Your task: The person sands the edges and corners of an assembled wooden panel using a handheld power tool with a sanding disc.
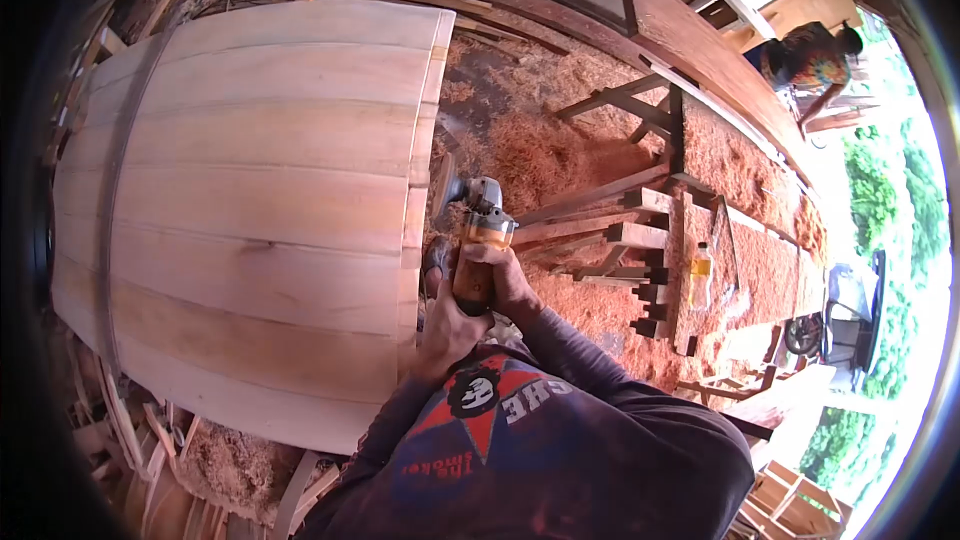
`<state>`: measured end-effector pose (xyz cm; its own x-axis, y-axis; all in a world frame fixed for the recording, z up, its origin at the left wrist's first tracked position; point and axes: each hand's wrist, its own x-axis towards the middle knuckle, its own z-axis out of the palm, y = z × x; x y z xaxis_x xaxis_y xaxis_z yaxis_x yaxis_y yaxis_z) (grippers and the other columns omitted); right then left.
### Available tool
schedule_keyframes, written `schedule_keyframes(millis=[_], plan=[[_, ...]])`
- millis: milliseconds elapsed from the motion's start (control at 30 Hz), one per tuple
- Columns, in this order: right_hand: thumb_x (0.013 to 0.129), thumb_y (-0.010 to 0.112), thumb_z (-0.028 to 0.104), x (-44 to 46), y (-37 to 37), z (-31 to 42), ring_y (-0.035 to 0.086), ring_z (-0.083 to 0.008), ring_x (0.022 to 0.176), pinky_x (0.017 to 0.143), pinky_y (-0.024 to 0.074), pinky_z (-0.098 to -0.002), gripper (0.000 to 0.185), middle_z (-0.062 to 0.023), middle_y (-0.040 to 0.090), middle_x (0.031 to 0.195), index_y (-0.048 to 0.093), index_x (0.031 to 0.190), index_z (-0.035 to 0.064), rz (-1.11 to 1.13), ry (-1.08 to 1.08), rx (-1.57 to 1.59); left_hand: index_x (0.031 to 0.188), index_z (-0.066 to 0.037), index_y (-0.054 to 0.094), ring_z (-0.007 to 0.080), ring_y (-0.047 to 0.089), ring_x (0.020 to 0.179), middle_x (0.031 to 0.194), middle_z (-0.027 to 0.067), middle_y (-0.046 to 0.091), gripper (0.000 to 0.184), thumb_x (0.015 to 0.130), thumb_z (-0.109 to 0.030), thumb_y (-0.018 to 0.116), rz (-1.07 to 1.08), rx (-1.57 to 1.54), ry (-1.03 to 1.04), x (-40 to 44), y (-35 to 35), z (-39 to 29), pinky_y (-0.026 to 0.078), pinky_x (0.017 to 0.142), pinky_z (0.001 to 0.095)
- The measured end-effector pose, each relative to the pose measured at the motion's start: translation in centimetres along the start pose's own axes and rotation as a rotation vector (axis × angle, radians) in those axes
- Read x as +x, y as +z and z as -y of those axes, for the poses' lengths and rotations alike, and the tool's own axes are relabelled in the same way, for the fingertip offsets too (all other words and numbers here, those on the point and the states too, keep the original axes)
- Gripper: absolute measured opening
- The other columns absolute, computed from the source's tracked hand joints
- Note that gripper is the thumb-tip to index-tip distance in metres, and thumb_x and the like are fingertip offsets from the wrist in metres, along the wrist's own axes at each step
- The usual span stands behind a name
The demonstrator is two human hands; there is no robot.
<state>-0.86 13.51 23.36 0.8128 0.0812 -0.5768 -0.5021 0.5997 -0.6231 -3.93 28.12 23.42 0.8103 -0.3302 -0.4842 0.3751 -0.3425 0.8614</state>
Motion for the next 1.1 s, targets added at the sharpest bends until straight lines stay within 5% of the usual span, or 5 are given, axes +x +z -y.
schedule_keyframes(millis=[133,233,400,1100], plan=[[0.084,0.071,0.021,-1.7,-2.4,-4.4,0.070,-0.0258,0.083,0.079,0.0598,-0.0401,0.039,-0.0106,0.070,0.094,0.062,0.117,0.0029,-0.006,-0.029,-0.019,0.127,0.010,0.046,0.0529,0.068,0.103,0.106,0.0390,0.067,0.087,0.069,-0.036,0.090,-0.112,0.081,0.050,-3.4,2.7,4.3,0.056,0.089,0.0539],[0.082,0.071,0.021,-3.3,-2.1,-7.6,0.068,-0.0221,0.086,0.080,0.0576,-0.0353,0.038,-0.0092,0.068,0.094,0.062,0.114,0.0026,0.063,0.181,0.100,0.141,0.007,0.042,0.0528,0.065,0.111,0.113,0.0373,0.067,0.088,0.070,-0.027,0.083,-0.089,0.092,-0.195,-6.7,2.0,5.3,0.053,0.096,0.0537],[0.081,0.071,0.019,-3.2,-3.2,-13.9,0.066,-0.0212,0.082,0.079,0.0574,-0.0347,0.033,-0.0065,0.066,0.090,0.061,0.109,0.0043,0.069,0.202,0.167,0.123,0.010,0.049,0.0518,0.069,0.098,0.098,0.0351,0.070,0.082,0.067,-0.034,0.089,-0.158,0.152,-0.129,-9.1,2.0,10.0,0.056,0.086,0.0539],[0.082,0.066,0.018,0.2,-3.1,-15.0,0.065,-0.0229,0.071,0.070,0.0566,-0.0367,0.020,-0.0104,0.067,0.082,0.064,0.091,0.0006,0.053,0.198,0.122,0.121,0.014,0.050,0.0518,0.066,0.106,0.110,0.0383,0.066,0.073,0.069,-0.029,0.080,-0.162,0.040,-0.156,-7.3,0.5,10.8,0.054,0.092,0.0522]])
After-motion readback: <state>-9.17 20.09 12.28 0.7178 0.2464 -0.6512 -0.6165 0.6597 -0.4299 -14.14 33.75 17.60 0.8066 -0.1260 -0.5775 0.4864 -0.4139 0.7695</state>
